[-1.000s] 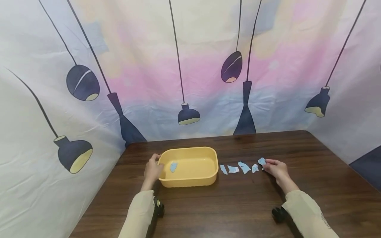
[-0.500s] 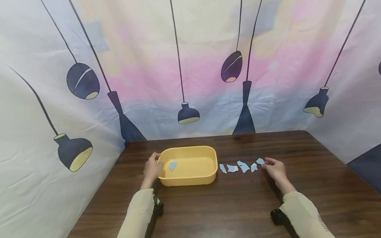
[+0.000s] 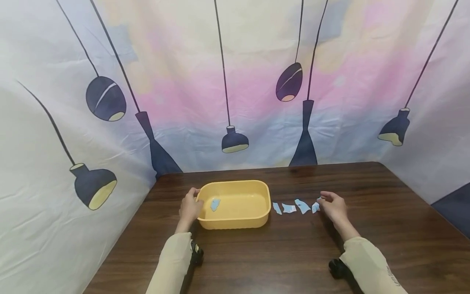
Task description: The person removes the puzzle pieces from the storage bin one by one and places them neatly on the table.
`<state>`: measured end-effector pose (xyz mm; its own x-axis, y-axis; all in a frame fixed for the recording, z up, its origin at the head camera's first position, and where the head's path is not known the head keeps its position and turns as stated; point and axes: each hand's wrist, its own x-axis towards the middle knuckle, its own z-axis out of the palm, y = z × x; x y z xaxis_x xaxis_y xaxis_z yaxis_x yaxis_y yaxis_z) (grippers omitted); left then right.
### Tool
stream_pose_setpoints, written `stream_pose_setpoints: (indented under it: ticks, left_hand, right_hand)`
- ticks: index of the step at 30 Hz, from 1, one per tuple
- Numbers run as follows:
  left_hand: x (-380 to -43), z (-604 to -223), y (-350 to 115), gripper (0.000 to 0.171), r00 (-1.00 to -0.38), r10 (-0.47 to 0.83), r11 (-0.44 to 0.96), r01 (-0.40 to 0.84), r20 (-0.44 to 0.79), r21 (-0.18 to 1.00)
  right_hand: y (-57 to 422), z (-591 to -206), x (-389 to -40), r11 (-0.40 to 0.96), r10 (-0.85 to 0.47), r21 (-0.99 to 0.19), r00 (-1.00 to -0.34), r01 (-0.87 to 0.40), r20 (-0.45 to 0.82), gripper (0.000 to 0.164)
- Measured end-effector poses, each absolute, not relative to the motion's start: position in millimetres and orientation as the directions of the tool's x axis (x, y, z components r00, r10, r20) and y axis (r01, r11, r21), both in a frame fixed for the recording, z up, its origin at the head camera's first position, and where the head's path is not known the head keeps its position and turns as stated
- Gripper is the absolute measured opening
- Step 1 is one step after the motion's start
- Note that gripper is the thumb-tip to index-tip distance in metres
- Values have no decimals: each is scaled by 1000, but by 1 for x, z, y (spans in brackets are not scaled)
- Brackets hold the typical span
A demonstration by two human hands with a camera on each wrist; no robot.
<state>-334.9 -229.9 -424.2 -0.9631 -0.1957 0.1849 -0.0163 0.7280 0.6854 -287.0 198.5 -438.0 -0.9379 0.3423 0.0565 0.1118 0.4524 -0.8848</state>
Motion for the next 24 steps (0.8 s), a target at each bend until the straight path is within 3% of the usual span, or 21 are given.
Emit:
stream_pose_setpoints:
  ticks: [14, 19, 24]
  left_hand:
    - [-335, -426, -230, 42, -959, -207, 724, -18, 192, 690]
    - [-335, -425, -229, 41, -959, -209, 715, -16, 192, 699]
    - [-333, -424, -228, 41, -956, -217, 713, -17, 198, 701]
  right_hand:
    - [83, -409, -317, 310, 106, -937, -974, -159, 200, 33]
    - [33, -404, -325, 326, -10, -902, -955, -282, 295, 30]
    - [-6, -412, -327, 370, -153, -878, -953, -302, 263, 34]
